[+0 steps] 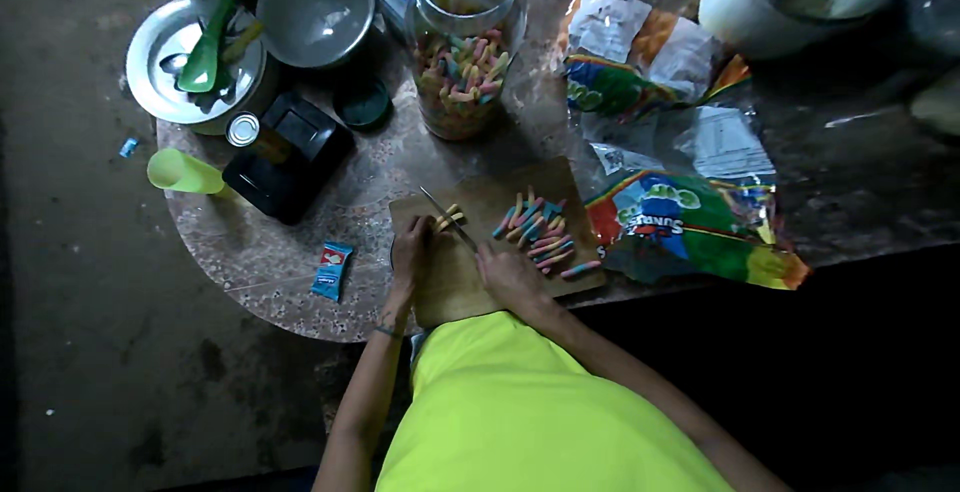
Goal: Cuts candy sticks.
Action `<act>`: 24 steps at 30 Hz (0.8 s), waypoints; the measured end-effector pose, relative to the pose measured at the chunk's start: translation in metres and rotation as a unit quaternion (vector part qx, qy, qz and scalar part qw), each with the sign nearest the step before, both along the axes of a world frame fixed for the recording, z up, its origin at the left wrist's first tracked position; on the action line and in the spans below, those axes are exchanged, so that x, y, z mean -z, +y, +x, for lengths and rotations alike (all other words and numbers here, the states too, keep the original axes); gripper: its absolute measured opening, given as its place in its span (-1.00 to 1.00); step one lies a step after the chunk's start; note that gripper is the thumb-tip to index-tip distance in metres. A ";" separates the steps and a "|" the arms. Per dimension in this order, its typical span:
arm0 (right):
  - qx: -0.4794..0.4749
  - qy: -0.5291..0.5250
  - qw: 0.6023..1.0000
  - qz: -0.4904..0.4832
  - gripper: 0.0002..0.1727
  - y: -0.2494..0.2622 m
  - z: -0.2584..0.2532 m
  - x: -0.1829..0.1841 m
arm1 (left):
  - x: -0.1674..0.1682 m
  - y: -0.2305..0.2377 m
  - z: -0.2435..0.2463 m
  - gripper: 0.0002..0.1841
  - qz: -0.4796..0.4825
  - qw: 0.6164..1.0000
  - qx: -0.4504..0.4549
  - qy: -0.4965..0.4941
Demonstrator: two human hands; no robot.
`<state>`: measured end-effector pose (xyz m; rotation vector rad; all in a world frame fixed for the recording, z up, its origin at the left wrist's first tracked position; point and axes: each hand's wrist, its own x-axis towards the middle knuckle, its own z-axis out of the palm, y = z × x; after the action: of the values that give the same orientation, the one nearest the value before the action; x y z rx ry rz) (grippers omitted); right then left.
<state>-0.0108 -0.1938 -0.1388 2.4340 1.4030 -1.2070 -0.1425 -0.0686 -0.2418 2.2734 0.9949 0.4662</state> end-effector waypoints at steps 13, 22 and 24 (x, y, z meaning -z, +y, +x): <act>0.013 -0.002 1.000 -0.028 -0.51 0.004 -0.013 0.021 | -0.043 0.061 0.075 -0.34 -0.060 0.991 -0.108 0.054; -0.009 0.017 0.998 -0.053 -0.50 0.011 -0.005 0.010 | -0.038 0.074 0.109 -0.18 -0.070 0.964 -0.091 0.239; -0.010 0.017 1.000 -0.024 -0.48 0.004 -0.001 0.024 | -0.031 0.073 0.111 -0.21 -0.017 0.965 -0.083 0.248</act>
<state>-0.0116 -0.1893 -0.1623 2.3738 1.3865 -1.2685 -0.0312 0.0048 -0.2112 2.3353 1.4323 -0.0676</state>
